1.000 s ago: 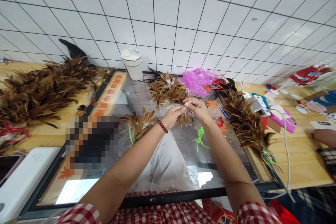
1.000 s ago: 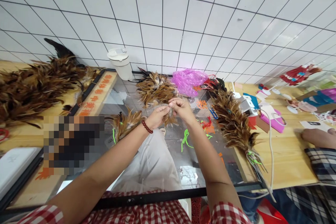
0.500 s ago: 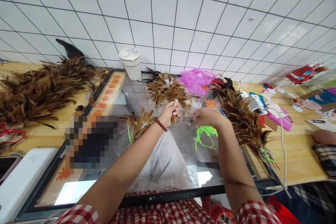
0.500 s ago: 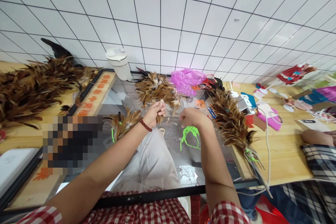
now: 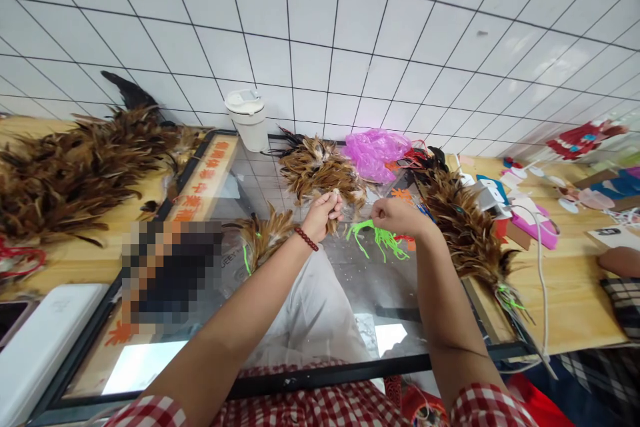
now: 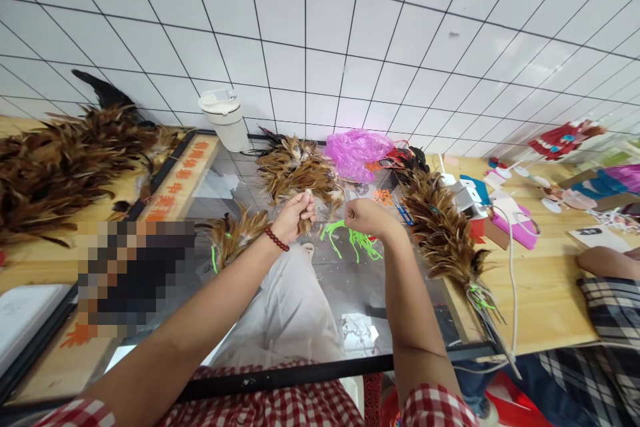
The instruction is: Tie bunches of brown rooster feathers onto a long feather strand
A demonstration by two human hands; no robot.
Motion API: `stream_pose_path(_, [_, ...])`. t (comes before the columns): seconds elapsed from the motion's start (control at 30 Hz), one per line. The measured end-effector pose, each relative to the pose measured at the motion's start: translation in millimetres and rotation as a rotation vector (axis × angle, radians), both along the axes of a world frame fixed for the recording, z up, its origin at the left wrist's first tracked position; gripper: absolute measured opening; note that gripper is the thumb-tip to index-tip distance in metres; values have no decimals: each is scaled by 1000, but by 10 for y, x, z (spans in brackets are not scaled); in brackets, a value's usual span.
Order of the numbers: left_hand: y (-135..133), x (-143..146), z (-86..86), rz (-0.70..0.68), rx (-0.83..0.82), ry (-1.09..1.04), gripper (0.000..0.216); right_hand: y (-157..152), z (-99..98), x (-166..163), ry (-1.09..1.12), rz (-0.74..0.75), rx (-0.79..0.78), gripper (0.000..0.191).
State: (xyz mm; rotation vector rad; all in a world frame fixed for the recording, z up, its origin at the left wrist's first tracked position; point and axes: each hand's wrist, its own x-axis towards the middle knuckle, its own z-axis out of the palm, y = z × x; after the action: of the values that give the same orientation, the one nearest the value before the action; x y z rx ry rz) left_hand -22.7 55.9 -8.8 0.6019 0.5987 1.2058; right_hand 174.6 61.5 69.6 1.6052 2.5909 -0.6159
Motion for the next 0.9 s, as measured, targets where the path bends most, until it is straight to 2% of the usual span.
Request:
stream_pose_path(0.07, [-3, 3, -1, -10, 16, 11, 30, 13, 41, 75, 170, -33, -36, 14])
stream_pose_path(0.17, [-5, 12, -5, -17, 41, 23, 34, 20, 63, 148, 375, -63, -181, 14])
stream_pose_path(0.27, [-19, 31, -1, -14, 80, 56, 38, 13, 67, 181, 473, -46, -341, 25])
stream_pose_path(0.37, [-52, 49, 11, -74, 141, 106, 37, -11, 117, 213, 512, -29, -358, 35])
stream_pose_path(0.47, [-84, 56, 17, -200, 198, 155, 36, -63, 236, 279, 511, -5, -275, 29])
stream_pose_path(0.57, [-95, 51, 12, -262, 216, 190, 35, -163, 393, 380, 474, -83, -95, 25])
stream_pose_path(0.67, [-88, 39, 10, -242, 208, 186, 34, -302, 534, 505, 605, -184, 125, 23])
stream_pose_path(0.73, [-81, 33, 17, -215, 198, 172, 35, -383, 600, 601, 707, -232, 224, 30])
stream_pose_path(0.8, [-76, 29, 25, -196, 188, 151, 35, -433, 640, 689, 664, -285, 278, 35])
stream_pose_path(0.9, [-70, 29, 29, -163, 169, 125, 35, -433, 661, 730, 544, -320, 322, 32])
